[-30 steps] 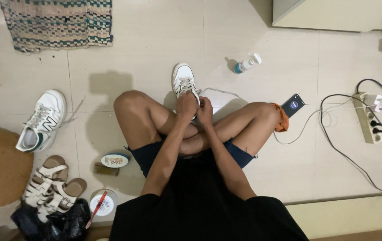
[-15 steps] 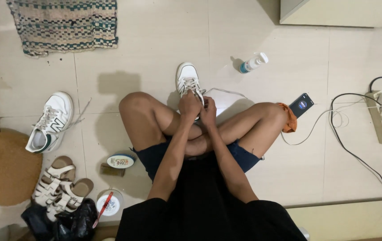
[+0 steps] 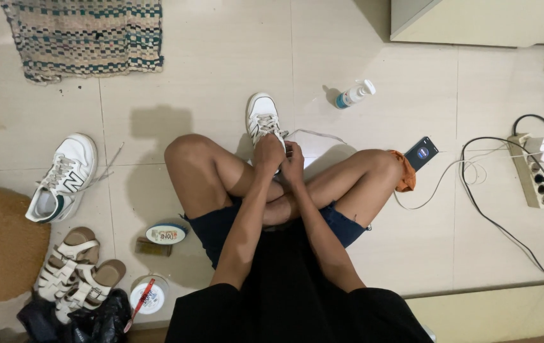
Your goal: A person sitting on the floor threads laces through the eyelets of a white sneaker.
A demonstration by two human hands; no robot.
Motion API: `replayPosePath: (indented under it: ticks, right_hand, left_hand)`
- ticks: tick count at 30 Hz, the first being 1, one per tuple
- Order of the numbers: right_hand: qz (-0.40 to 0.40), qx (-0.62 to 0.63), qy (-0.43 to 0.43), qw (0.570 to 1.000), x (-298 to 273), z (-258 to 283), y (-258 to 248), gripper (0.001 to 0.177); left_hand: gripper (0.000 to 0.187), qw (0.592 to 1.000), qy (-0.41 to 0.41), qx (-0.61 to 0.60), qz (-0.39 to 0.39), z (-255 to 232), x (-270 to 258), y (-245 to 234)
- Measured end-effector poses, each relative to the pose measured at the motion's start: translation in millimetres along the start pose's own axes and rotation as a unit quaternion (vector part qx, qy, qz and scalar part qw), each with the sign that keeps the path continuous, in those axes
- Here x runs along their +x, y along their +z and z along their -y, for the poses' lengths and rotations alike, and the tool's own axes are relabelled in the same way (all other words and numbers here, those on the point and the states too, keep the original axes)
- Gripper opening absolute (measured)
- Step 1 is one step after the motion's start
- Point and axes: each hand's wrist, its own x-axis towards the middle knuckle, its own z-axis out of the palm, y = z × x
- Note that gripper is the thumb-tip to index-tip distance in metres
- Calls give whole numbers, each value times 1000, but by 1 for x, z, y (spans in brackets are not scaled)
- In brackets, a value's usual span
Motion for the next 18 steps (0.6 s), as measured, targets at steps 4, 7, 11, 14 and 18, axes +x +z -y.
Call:
replayPosePath:
  ticks: [4,7,11,14,18]
  right_hand:
    - [-5,-12,-14,1000,-3,5,1,26]
    - [-21,-56,-66,996,-10,31,-2,35]
    - [-47,-61,-112,991,-2,12,3,20]
    - [-64,-66,-129,987,2,1,4,16]
    - [-73,-62,-139,986,5,-5,5,13]
  left_hand:
    - [25,999,-3,27,-18,4,7,2]
    - [24,1000,14,6,-27,6,0,-8]
    - [30,998,55,-3,-41,27,4,2]
    - [32,997,67,-12,-37,44,16,15]
    - [31,997,65,-45,-24,51,18,15]
